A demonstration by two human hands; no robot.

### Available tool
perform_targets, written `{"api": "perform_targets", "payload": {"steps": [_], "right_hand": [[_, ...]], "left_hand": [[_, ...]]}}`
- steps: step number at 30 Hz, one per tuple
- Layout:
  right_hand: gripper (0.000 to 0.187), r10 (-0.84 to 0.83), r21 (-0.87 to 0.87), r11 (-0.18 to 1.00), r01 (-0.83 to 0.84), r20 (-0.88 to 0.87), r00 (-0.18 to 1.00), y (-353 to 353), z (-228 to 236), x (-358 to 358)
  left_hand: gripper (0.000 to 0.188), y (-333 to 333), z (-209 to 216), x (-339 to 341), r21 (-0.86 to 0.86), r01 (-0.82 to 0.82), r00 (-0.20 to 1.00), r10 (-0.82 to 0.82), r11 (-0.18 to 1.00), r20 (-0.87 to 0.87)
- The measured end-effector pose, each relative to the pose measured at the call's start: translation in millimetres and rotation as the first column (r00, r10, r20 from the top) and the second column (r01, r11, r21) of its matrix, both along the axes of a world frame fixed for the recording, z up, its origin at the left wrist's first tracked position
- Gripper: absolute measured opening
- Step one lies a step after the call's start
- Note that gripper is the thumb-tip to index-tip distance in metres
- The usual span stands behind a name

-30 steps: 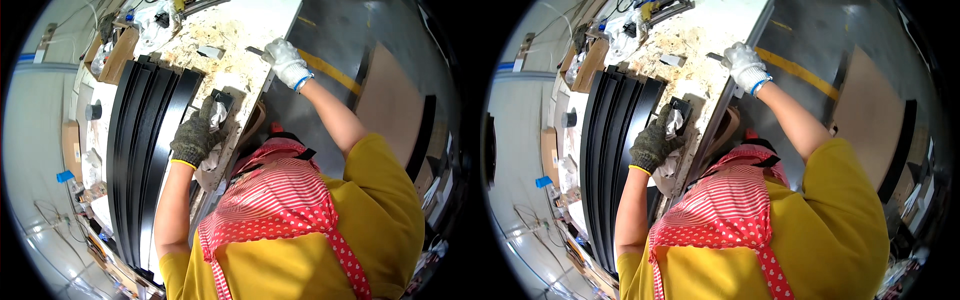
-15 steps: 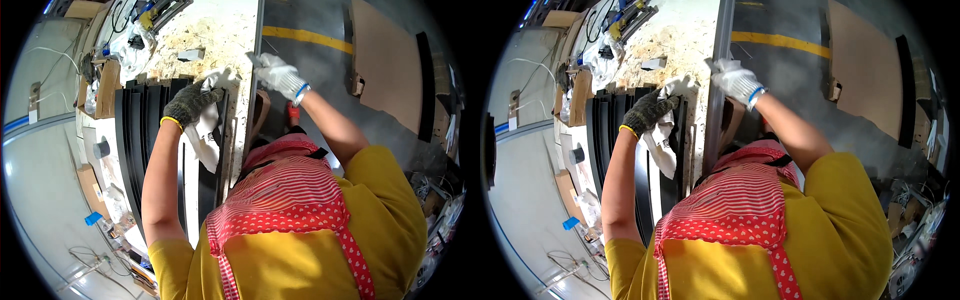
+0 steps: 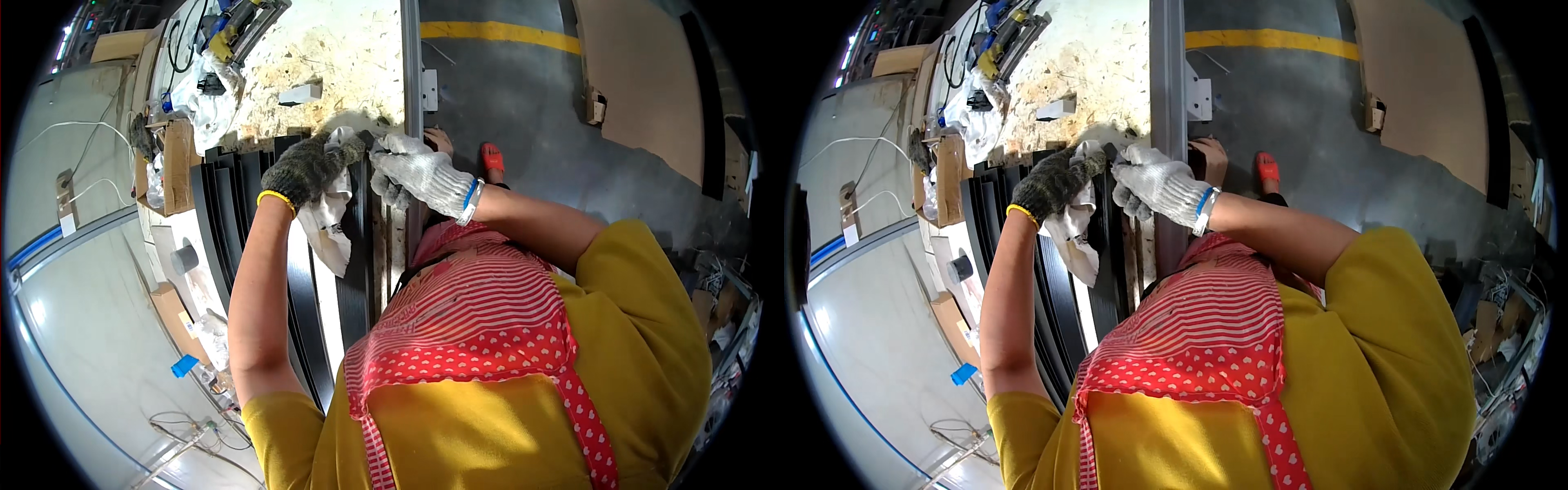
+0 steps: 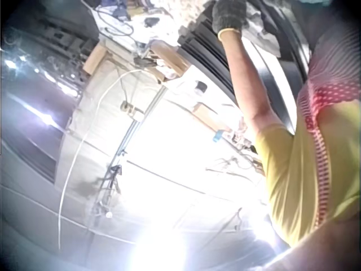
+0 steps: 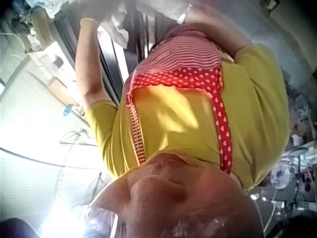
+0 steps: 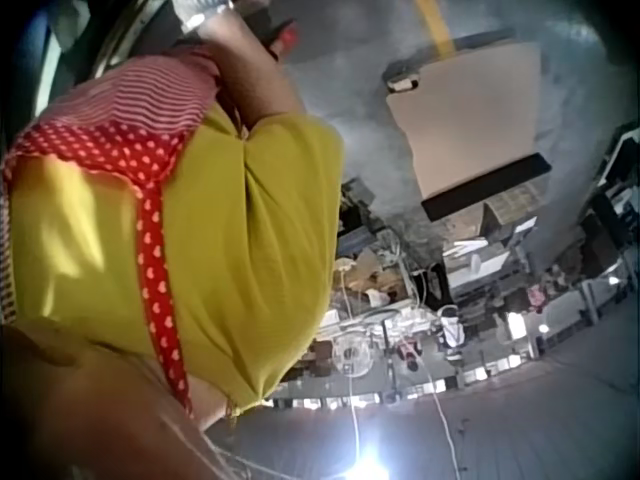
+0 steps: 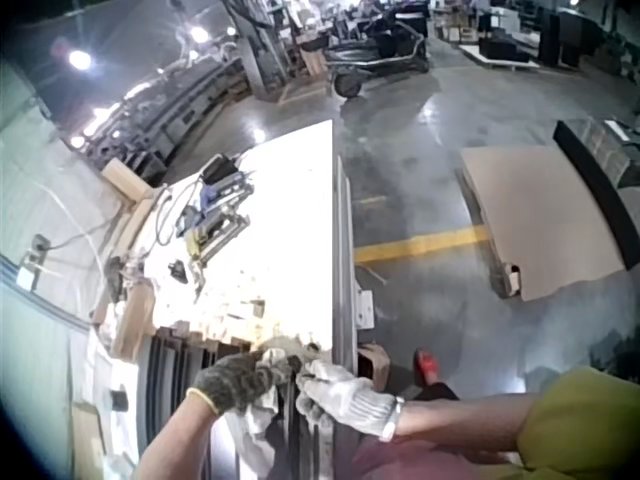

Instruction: The person wipes down black metal beams with a cloth, handling them one at a time and moving them along a work surface.

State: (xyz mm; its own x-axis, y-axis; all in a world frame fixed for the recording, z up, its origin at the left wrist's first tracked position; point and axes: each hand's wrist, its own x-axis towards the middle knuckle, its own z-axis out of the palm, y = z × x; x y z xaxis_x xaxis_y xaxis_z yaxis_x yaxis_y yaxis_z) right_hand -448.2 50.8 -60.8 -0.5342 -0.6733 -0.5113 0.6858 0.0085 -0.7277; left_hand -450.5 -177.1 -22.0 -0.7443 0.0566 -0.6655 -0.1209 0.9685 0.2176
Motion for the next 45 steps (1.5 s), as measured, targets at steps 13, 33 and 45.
{"api": "perform_targets", "payload": {"steps": [13,33,45], "right_hand": [[0.033,-0.131,0.256,0.958,0.125,0.006,0.991,12.2,3.4,-29.4],[0.03,0.038,0.09,0.995,-0.036,-0.016,0.999,-2.5,-0.9,0.5],[0.012,0.002,0.081,0.997,0.001,-0.027,1.0,-9.4,-1.6,4.4]], "left_hand": [[0.065,24.4,27.1,0.2,0.16,-0.294,0.956,0.286,0.942,0.067],[0.056,3.5,1.3,17.1,0.245,-0.457,0.883,0.469,0.855,0.014],[0.073,27.5,12.4,18.7,0.215,-0.418,0.892,0.443,0.883,-0.086]]}}
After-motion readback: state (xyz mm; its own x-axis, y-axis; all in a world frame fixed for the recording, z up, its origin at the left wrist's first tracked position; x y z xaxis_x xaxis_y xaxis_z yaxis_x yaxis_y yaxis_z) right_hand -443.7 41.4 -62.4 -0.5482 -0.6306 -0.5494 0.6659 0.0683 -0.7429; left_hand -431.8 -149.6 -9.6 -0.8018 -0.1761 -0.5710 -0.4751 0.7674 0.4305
